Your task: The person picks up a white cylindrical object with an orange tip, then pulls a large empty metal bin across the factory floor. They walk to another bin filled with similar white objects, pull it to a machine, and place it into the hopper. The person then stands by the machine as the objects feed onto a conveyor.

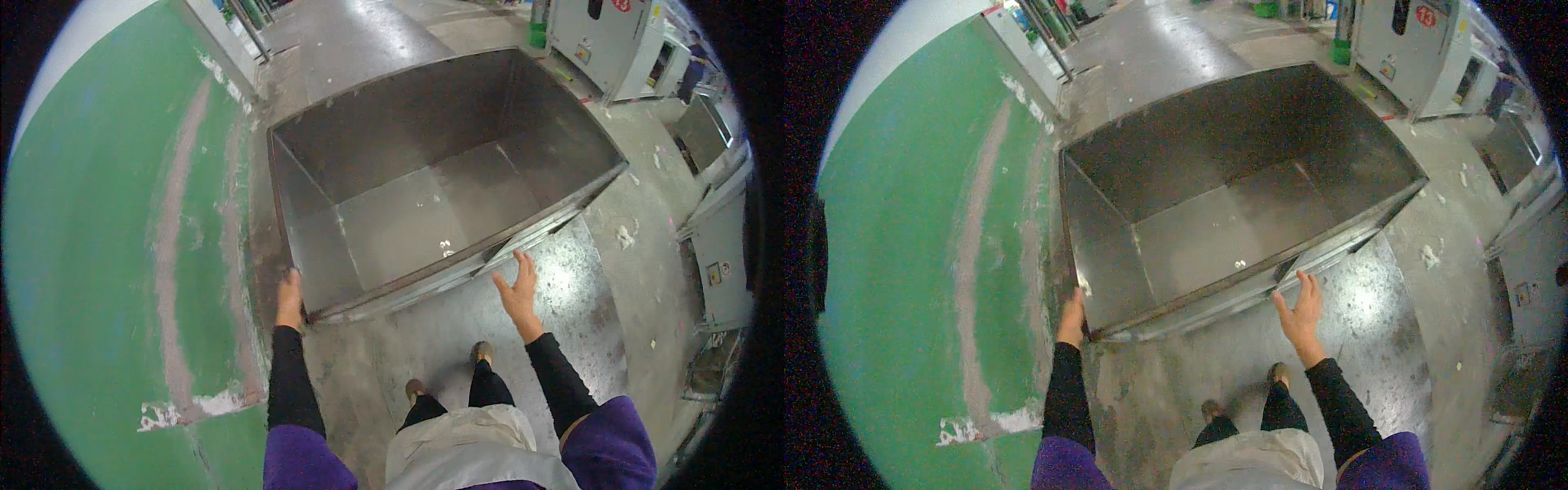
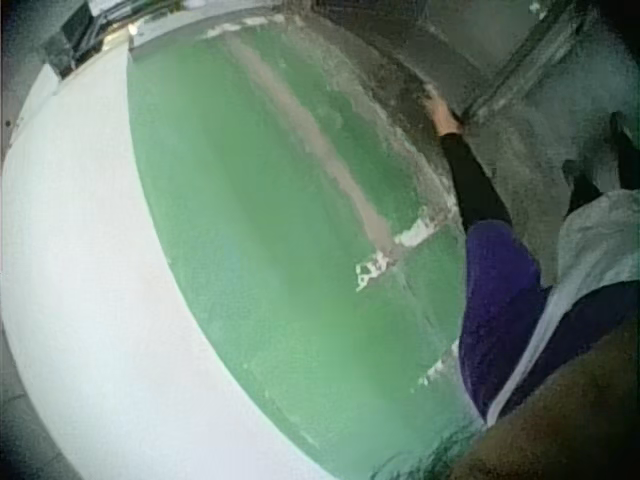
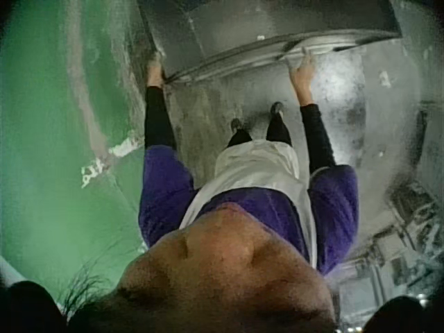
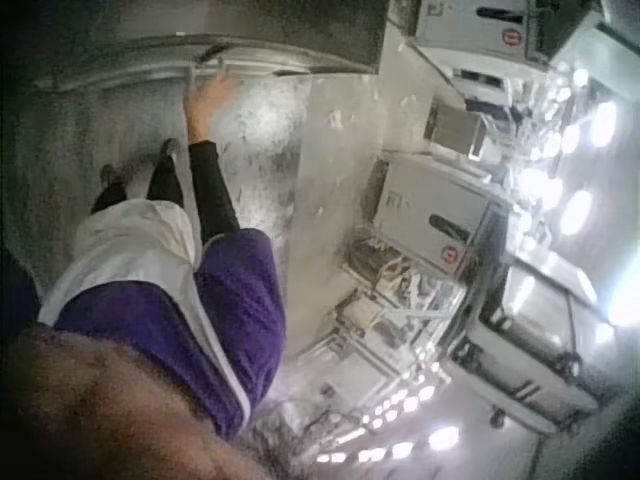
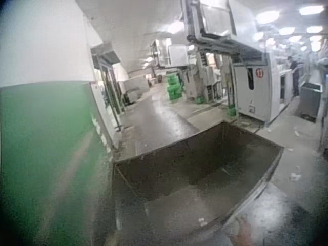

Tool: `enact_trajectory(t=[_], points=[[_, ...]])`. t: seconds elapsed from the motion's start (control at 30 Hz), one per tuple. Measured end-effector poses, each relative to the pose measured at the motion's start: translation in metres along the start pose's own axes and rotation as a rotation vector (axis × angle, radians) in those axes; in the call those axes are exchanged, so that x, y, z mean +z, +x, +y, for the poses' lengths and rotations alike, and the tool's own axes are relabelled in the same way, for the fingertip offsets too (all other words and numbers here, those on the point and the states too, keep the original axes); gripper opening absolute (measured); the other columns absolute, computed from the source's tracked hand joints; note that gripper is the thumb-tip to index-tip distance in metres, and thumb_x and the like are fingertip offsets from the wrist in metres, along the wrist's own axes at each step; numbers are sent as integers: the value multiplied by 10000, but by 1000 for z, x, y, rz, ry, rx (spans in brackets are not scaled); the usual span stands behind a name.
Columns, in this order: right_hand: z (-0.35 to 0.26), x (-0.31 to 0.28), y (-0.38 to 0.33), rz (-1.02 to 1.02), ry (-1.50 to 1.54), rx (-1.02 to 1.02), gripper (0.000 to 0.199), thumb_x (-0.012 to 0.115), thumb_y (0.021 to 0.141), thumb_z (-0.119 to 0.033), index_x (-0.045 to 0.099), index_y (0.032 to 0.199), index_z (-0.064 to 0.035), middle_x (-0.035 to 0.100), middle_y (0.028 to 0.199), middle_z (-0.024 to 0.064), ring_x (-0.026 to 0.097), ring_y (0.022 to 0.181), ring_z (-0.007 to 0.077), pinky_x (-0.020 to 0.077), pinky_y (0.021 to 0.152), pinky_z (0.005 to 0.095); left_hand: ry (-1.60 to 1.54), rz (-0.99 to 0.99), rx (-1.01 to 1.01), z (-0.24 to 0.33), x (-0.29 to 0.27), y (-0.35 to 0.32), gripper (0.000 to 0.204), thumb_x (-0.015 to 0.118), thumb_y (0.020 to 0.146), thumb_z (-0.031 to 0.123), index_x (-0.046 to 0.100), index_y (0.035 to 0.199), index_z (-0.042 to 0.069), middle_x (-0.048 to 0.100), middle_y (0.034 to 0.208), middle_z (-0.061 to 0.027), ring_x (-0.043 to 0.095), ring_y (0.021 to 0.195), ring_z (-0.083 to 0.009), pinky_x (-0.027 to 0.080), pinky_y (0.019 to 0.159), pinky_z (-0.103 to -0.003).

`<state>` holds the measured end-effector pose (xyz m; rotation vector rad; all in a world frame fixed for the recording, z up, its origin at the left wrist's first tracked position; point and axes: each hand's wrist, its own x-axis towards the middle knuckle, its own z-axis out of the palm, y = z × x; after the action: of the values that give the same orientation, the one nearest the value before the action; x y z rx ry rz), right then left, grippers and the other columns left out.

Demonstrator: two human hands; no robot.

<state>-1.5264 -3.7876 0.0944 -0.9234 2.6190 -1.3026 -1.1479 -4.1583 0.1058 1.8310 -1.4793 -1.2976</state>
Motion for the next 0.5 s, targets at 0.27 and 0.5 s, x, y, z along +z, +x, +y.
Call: enact_trajectory(t=[0.27, 0.5], points=[[-32, 87, -19, -33, 621, 504, 993, 687, 950, -325, 85, 1592, 133, 239, 1646, 324, 245, 1538, 412, 237, 1247, 420, 231, 13, 257, -50, 32, -155, 701, 414, 1096, 507, 499, 1314, -153, 616, 1266, -383, 578, 1199, -538, 451, 1012, -551], [68, 22, 20, -5, 293, 457, 864, 605, 965, -250, 149, 1581, 149, 279, 1633, 332, 283, 1522, 429, 243, 1241, 416, 216, -247, 136, -86, 93, -280, 701, 428, 1084, 509, 394, 1282, -162, 597, 1196, -412, 597, 1123, -552, 448, 960, -582]])
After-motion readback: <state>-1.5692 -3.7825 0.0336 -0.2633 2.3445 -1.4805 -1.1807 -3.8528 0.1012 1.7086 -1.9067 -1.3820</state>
